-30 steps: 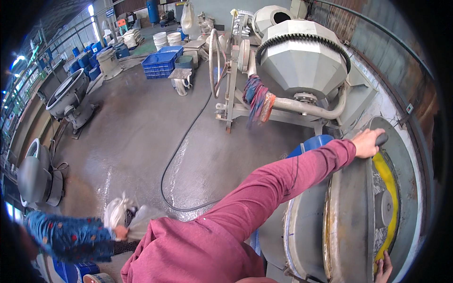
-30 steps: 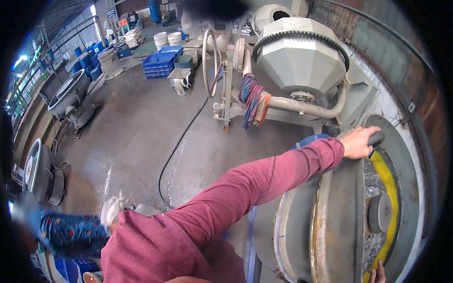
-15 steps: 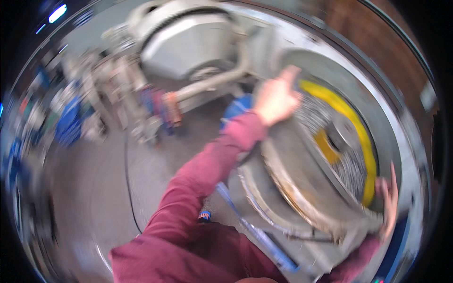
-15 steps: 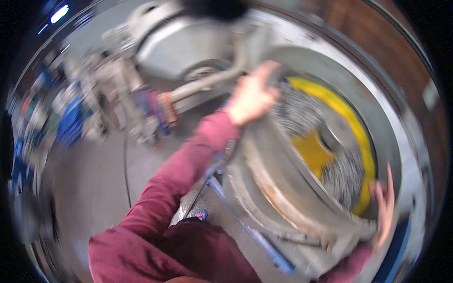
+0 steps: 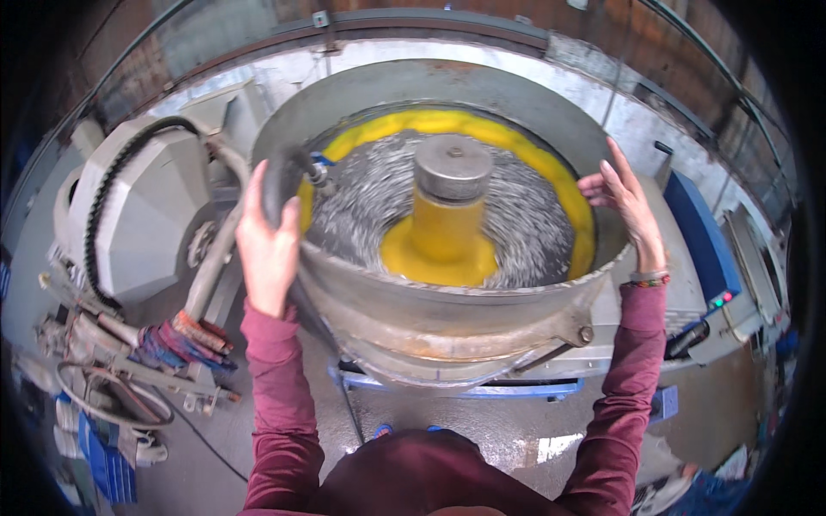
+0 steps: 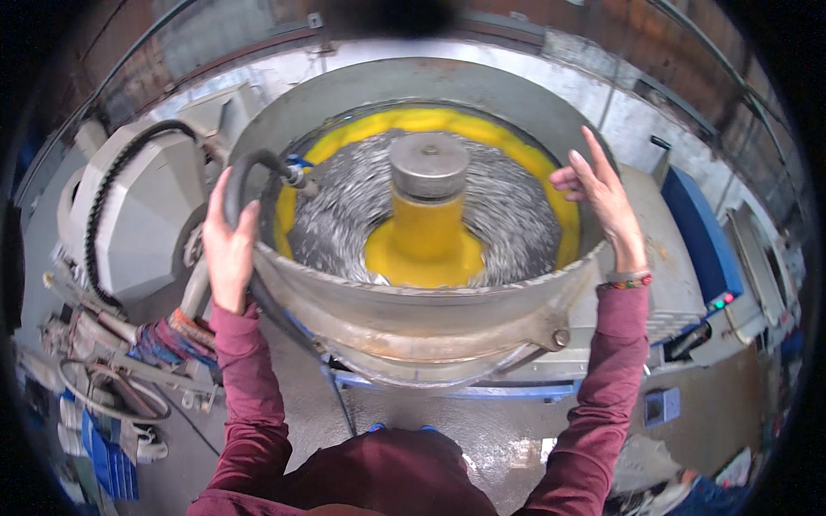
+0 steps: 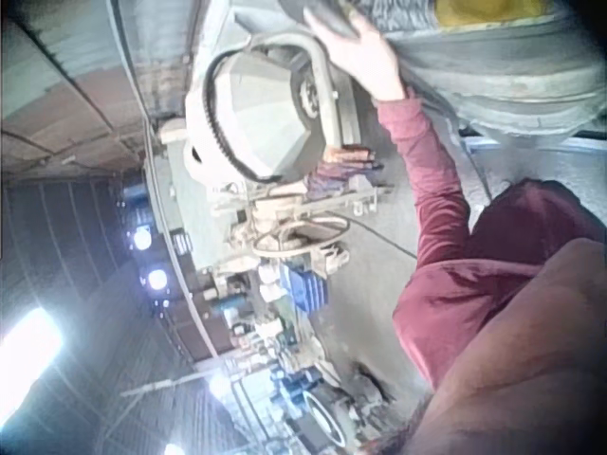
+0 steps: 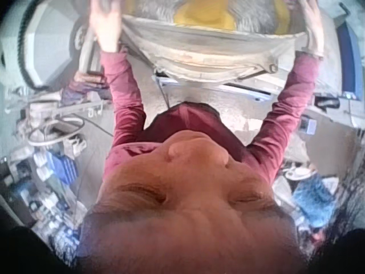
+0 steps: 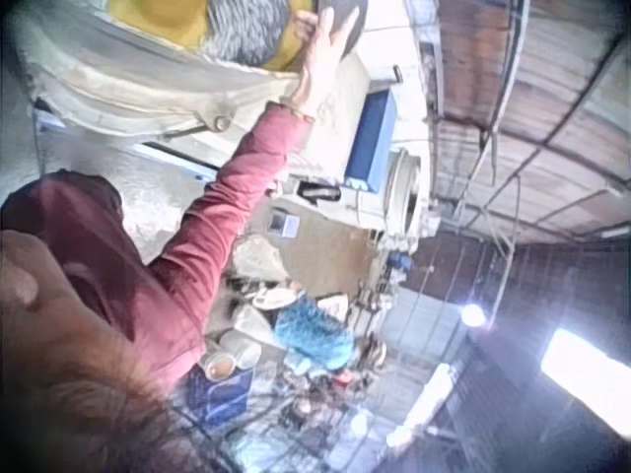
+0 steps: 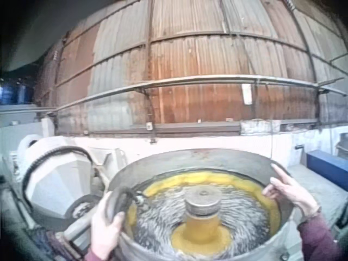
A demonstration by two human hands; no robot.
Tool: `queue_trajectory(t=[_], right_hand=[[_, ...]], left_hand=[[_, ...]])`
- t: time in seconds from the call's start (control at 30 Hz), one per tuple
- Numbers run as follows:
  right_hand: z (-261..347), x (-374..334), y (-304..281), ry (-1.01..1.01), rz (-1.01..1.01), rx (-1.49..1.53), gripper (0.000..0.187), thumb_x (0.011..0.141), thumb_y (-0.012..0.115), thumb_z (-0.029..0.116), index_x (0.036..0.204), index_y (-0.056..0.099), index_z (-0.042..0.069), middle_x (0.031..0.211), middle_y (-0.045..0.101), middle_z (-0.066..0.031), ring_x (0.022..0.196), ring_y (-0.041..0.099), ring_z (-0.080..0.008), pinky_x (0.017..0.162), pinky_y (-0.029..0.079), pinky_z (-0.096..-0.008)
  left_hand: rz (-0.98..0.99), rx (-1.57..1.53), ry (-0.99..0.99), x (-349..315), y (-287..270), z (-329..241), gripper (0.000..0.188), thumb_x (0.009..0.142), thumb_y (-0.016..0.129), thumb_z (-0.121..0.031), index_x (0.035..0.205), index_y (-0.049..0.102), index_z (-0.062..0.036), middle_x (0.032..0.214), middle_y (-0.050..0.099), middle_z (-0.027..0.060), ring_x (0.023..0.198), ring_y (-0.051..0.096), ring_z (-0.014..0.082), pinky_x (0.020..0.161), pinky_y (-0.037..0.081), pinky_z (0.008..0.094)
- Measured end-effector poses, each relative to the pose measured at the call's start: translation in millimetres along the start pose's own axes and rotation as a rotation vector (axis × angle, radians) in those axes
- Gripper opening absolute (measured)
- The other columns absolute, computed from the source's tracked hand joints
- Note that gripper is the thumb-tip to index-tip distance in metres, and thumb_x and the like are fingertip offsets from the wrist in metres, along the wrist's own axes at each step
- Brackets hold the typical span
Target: The person operates a large industrial mixing machine, using a hose to spray liquid into the rotating drum. They repeatedly adjust the hose position and interact with the machine's controls while the drum spins.
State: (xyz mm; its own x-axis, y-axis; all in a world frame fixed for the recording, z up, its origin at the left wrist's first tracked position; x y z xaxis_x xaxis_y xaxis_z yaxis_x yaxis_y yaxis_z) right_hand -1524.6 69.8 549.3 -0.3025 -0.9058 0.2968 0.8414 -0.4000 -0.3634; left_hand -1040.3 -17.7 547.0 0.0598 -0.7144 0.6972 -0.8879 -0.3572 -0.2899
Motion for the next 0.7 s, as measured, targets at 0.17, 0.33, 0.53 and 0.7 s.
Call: queue_trajectory(t=[0.17,0.33,0.53,0.7], right_hand=[[0,-1,-16,-0.055,-0.161,0.115,0.069,0.100,0.047,0.045,0.154,0.018,0.013,0.097,0.067,-0.0099,0.090,0.064,-0.0158,0.081,0.050,-0.0291],[1,-1,-20,-0.064,-0.215,0.103,0.069,0.101,0.046,0.042,0.153,0.018,0.008,0.094,0.068,-0.0106,0.089,0.066,-0.0165,0.081,0.051,-0.0292],[-2,4,-14,-0.107,-0.103,0.112,0.071,0.099,0.046,0.043,0.152,0.018,0.005,0.100,0.070,-0.0132,0.098,0.065,-0.0211,0.088,0.049,-0.0343],[-14,-2,-10,-0.077,-0.162,0.180,0.068,0.097,0.050,0.040,0.140,0.034,-0.010,0.112,0.065,-0.0174,0.092,0.068,-0.0193,0.087,0.051,-0.0345]], left_hand=[[-0.001,-0.016,-0.028,-1,-1,-6,0.054,0.085,0.060,-0.005,0.137,0.047,-0.0024,0.119,0.062,0.0222,0.108,0.062,0.0276,0.095,0.045,0.0356],[0.046,0.020,-0.068,0,0,3,0.054,0.085,0.061,-0.006,0.137,0.047,-0.0029,0.119,0.062,0.0220,0.105,0.063,0.0272,0.093,0.046,0.0353],[0.126,0.095,0.162,-1,-3,14,0.052,0.091,0.059,-0.021,0.138,0.048,-0.0012,0.134,0.054,0.0182,0.124,0.049,0.0247,0.104,0.036,0.0359],[0.208,0.014,0.140,28,14,40,0.045,0.101,0.045,-0.032,0.138,0.051,-0.0078,0.145,0.045,0.0138,0.130,0.046,0.0271,0.109,0.037,0.0395]])
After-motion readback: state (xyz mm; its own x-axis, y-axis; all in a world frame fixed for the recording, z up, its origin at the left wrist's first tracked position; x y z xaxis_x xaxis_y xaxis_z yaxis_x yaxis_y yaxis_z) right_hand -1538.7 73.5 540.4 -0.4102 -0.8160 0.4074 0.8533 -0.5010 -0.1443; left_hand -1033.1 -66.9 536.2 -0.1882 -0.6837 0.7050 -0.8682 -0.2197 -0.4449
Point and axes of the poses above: each hand's wrist, its own x-axis towards the middle knuckle, its own y-axis out of the palm, z = x × y, the point moved 8 cm from there along x, towards the middle knuckle
